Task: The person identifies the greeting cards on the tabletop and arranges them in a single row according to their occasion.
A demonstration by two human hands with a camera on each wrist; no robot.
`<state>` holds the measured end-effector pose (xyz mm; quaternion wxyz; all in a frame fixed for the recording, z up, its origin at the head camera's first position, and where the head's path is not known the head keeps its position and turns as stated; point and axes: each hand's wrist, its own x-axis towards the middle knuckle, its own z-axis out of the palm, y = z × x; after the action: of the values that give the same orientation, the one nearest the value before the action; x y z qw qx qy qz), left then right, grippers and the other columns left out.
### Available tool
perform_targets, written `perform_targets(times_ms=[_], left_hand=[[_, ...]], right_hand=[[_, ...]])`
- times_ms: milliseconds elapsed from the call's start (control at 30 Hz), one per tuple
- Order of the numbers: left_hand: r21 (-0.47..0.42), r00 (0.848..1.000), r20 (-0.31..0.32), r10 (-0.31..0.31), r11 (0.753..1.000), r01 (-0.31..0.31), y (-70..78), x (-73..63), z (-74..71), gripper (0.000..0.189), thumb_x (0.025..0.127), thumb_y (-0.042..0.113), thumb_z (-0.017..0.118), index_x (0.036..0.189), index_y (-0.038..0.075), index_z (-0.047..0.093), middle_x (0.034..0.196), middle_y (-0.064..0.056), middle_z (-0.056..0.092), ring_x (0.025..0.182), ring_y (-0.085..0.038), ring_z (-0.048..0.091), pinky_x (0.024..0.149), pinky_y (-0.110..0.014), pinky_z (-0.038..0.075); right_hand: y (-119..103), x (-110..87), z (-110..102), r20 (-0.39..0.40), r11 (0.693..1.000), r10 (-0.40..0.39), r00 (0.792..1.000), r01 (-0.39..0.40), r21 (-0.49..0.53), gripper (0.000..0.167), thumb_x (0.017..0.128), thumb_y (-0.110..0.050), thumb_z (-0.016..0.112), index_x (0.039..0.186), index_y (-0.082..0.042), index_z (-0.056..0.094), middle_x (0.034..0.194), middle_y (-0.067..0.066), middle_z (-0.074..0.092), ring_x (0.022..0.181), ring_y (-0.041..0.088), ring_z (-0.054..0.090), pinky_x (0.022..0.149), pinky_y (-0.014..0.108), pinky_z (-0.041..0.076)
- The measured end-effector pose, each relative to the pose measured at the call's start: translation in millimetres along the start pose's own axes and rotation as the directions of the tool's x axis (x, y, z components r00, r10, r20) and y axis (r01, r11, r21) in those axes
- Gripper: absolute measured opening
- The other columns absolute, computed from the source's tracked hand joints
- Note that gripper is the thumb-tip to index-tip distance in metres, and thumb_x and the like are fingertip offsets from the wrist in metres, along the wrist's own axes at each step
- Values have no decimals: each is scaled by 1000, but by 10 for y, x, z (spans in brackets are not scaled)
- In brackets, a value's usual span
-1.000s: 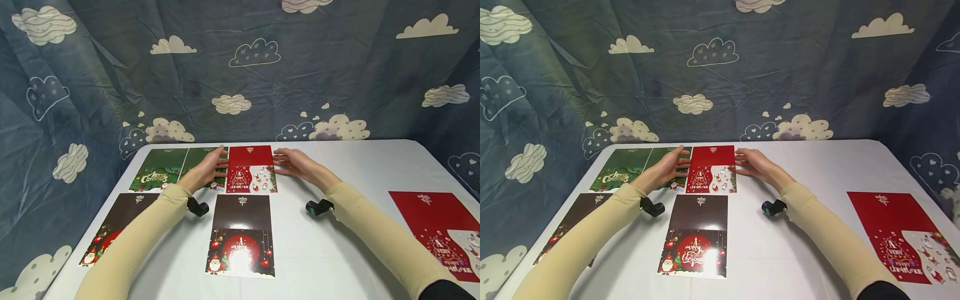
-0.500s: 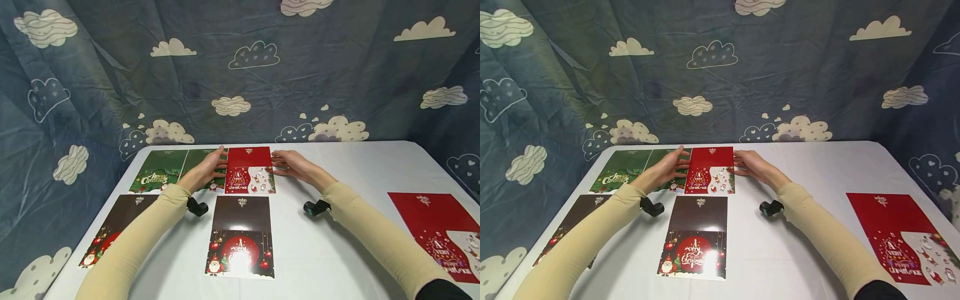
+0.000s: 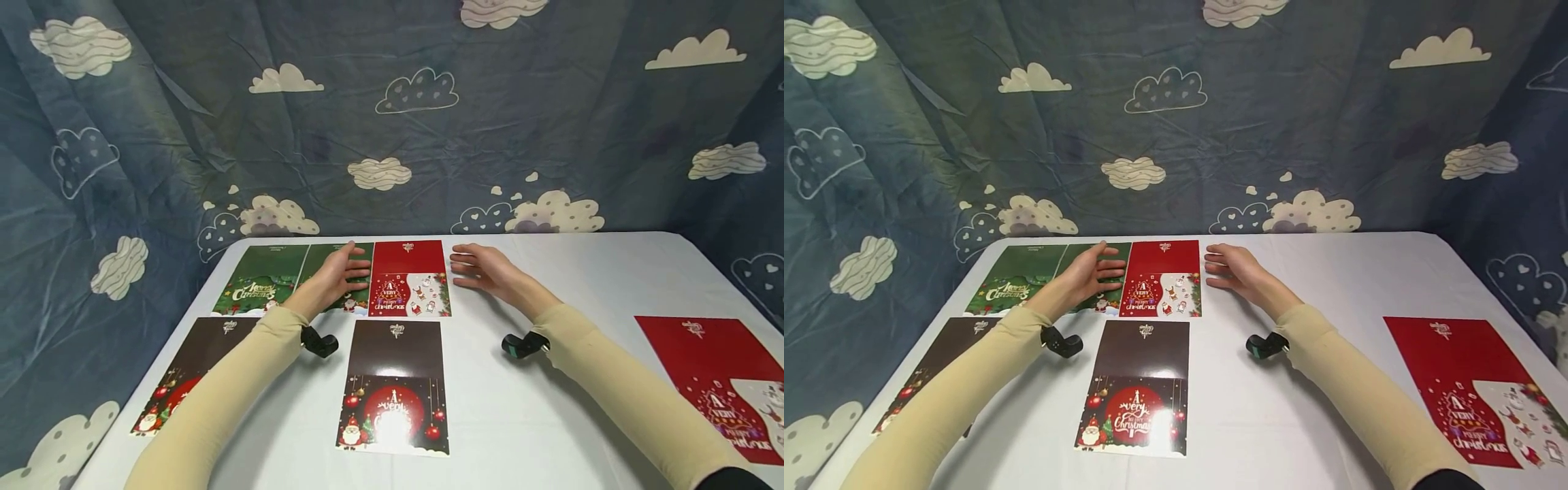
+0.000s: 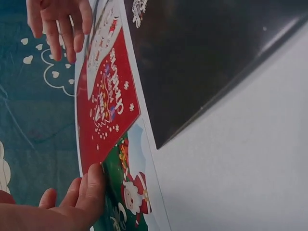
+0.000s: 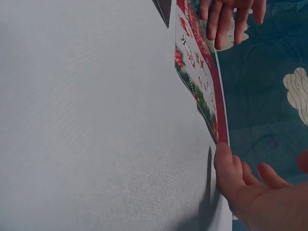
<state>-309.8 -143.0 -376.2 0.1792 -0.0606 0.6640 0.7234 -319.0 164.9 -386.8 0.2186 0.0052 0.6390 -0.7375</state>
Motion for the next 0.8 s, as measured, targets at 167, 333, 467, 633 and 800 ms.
perform_targets(times_ms=[167,333,467,633,800], left_hand=[[7,999,10,44,999,-44,-9,-74,20,54,108,36,32,149,0,32,146,-24,42,129,-36,46,101,-46,44],[-20,998,40,45,999,-44,-50,-124,97,52,106,28,36,150,0,31,147,-25,42,131,-39,44,105,-49,40],[-27,996,72,43,999,-41,-80,-178,230,51,104,22,39,149,0,32,145,-27,43,131,-42,43,106,-52,38],[-5,988,143,63,998,-63,-99,-309,468,45,103,20,44,142,-1,40,141,-29,47,127,-44,47,104,-52,41],[51,967,243,76,995,-91,-147,-494,705,43,104,22,44,140,-1,42,135,-27,53,124,-45,50,102,-52,43]], right_hand=[[-28,-151,-68,9,1000,-25,1000,25,12,54,107,-23,36,154,1,23,156,21,28,141,35,33,107,48,39],[-63,-375,-163,55,998,-60,997,62,-34,52,108,-21,36,153,2,24,156,24,28,141,40,31,107,49,37],[-107,-577,-245,83,991,-73,994,82,-103,54,108,-25,38,153,2,26,155,25,28,139,39,34,107,47,38],[-170,-833,-353,99,976,-99,990,116,-184,56,108,-32,41,151,3,29,152,23,35,124,22,56,105,44,42],[-194,-1053,-458,116,964,-116,986,140,-227,57,107,-33,43,149,3,31,137,4,56,116,14,61,99,37,48]])
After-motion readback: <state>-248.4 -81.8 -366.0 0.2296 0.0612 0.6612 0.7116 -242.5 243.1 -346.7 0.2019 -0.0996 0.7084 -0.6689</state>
